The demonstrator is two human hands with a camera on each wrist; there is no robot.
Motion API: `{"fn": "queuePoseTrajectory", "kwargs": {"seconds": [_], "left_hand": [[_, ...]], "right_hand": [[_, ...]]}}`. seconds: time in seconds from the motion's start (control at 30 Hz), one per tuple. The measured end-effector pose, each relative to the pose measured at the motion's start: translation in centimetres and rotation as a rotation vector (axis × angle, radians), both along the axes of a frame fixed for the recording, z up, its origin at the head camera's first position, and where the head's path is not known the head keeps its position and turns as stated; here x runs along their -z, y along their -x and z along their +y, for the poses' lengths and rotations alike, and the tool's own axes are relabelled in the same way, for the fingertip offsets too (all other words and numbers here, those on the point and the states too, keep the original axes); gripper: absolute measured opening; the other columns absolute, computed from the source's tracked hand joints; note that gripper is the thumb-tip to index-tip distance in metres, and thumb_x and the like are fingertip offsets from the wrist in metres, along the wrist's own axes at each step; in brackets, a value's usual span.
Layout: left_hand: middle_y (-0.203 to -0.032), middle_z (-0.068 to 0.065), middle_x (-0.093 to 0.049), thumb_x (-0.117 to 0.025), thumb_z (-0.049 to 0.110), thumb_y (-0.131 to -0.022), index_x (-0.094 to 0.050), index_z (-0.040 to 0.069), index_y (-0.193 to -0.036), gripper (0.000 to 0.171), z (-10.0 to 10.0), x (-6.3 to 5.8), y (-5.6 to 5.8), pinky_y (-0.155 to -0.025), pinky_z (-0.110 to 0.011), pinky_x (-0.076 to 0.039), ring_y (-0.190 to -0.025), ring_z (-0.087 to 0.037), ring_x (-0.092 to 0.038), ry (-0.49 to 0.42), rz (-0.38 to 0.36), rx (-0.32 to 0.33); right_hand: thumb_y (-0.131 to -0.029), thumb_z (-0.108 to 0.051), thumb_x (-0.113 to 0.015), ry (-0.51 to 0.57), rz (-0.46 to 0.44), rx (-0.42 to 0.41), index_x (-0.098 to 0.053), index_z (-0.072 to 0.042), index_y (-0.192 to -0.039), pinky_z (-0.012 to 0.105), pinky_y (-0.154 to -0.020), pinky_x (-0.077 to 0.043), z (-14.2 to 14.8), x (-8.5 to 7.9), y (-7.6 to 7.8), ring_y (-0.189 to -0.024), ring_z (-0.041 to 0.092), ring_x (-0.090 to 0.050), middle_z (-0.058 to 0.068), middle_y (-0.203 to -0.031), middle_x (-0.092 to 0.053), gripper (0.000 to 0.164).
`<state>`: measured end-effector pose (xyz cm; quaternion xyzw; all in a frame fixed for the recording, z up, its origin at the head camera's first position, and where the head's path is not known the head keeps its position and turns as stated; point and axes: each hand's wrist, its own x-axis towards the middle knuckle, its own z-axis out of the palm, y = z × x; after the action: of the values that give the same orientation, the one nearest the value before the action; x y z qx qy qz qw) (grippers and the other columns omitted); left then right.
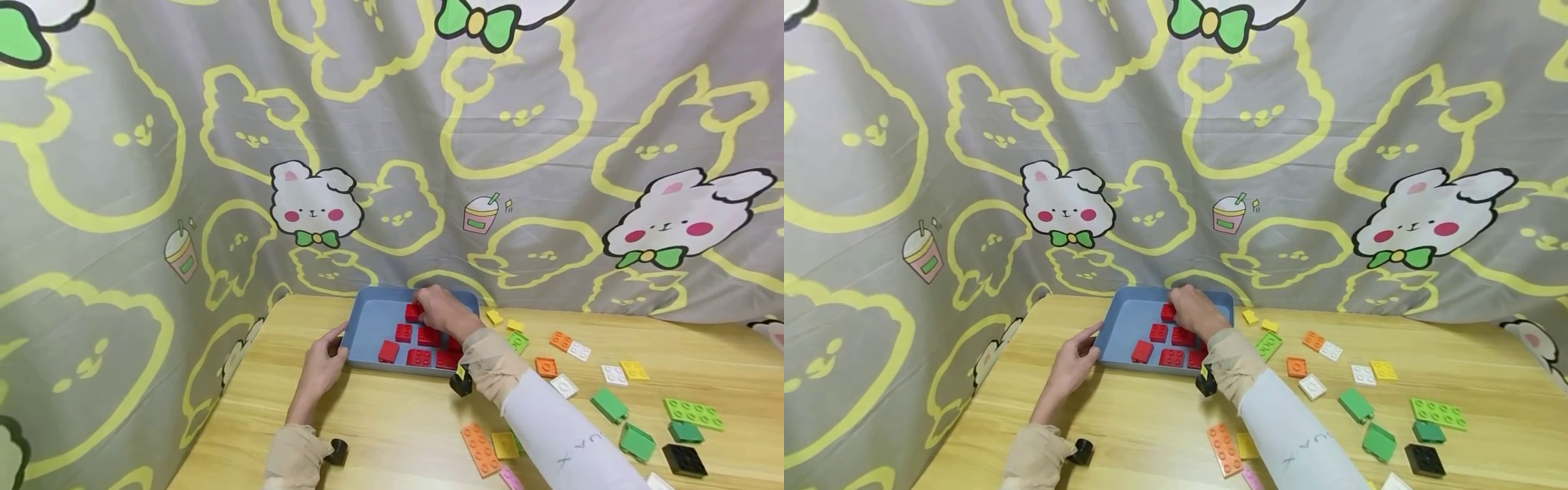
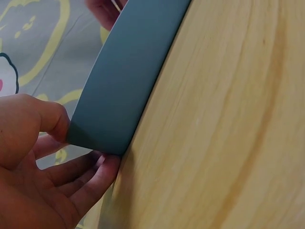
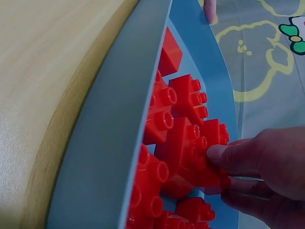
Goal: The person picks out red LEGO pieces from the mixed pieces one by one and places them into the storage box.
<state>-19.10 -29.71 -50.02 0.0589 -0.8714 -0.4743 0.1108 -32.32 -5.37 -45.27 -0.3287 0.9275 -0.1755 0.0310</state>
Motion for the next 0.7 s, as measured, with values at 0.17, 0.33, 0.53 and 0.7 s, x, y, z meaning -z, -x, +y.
{"fn": "queuePoseTrajectory", "kwargs": {"seconds": [0.17,0.33,0.53,0.7], "left_hand": [[-0.117,-0.025,-0.070,-0.055,-0.004,-0.091,-0.060,0.002,-0.143,0.052,0.3,0.1,-0.1,-0.084,-0.038,-0.053,-0.105,-0.032,-0.067,0.007,0.013,0.007],[-0.116,-0.024,-0.071,-0.055,-0.004,-0.092,-0.060,0.002,-0.143,0.052,0.3,0.0,-0.2,-0.082,-0.036,-0.053,-0.103,-0.030,-0.067,0.010,-0.004,0.001],[-0.116,-0.025,-0.071,-0.055,-0.005,-0.092,-0.061,0.003,-0.143,0.052,0.2,-0.2,-0.4,-0.082,-0.036,-0.053,-0.103,-0.031,-0.068,0.012,0.004,-0.019],[-0.116,-0.025,-0.070,-0.055,-0.005,-0.092,-0.060,0.002,-0.143,0.051,0.1,-0.2,-0.4,-0.083,-0.037,-0.053,-0.103,-0.031,-0.068,0.013,0.006,-0.001]], "right_hand": [[-0.089,-0.004,-0.077,-0.011,-0.021,-0.009,-0.074,0.000,-0.118,0.038,-0.087,-0.056,0.5,0.5,0.2,-0.099,0.024,-0.068,0.013,-0.110,-0.073,0.029],[-0.089,-0.002,-0.077,-0.001,-0.034,-0.019,-0.076,0.000,-0.115,0.040,-0.091,-0.055,0.9,0.7,0.4,-0.105,0.026,-0.068,0.013,-0.112,-0.073,0.026],[-0.090,-0.003,-0.075,0.033,-0.033,-0.058,-0.074,0.002,-0.117,0.041,-0.090,-0.055,0.9,0.5,0.4,-0.103,0.026,-0.068,0.015,-0.111,-0.073,0.028],[-0.094,-0.006,-0.072,0.092,-0.013,-0.093,-0.071,0.003,-0.121,0.044,-0.091,-0.054,1.9,-0.2,0.0,-0.103,0.029,-0.067,0.018,-0.113,-0.072,0.028]]}}
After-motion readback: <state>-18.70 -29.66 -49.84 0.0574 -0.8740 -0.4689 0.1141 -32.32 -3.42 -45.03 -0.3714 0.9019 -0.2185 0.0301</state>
